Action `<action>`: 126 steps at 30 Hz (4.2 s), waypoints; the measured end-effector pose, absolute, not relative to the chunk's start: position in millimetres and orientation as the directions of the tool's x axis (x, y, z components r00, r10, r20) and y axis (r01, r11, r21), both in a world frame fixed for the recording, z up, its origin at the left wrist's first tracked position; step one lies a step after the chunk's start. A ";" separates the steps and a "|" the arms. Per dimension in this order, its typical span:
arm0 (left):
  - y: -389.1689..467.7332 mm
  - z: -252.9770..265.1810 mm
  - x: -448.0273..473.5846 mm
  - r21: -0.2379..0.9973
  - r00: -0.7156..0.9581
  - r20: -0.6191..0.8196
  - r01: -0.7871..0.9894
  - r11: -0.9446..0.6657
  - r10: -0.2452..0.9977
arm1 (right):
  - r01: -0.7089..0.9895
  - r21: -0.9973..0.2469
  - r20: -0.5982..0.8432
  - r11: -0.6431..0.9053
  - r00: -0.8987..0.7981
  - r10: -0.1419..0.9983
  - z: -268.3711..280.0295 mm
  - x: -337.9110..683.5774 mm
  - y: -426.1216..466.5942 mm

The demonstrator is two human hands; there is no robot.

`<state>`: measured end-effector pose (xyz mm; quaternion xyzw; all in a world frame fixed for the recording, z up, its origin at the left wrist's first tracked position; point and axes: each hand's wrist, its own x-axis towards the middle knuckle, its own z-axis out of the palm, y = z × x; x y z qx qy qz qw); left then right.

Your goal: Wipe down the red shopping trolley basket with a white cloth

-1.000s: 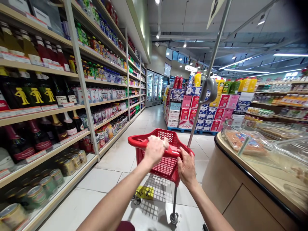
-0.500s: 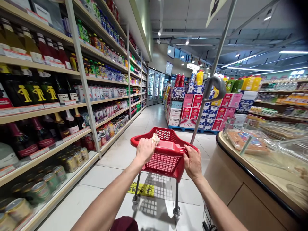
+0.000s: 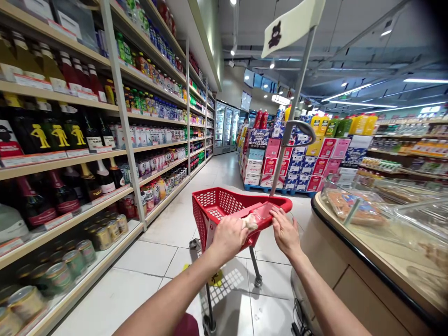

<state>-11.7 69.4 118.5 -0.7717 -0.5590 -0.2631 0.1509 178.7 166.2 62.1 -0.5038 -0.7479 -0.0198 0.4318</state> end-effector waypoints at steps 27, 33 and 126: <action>109.5 60.2 -36.1 0.183 0.191 0.704 0.882 -0.434 0.684 | 0.615 -0.372 0.776 0.695 -0.205 0.597 56.7 167.8 156.4; 108.1 52.0 -8.9 0.143 0.231 0.739 0.864 -0.482 0.633 | 0.769 -0.185 0.808 0.612 -0.235 0.540 51.9 179.3 147.5; 101.2 -34.5 -150.0 0.109 0.031 0.643 0.985 -0.131 0.765 | 0.821 0.036 0.718 0.570 -0.418 0.556 7.2 121.4 103.3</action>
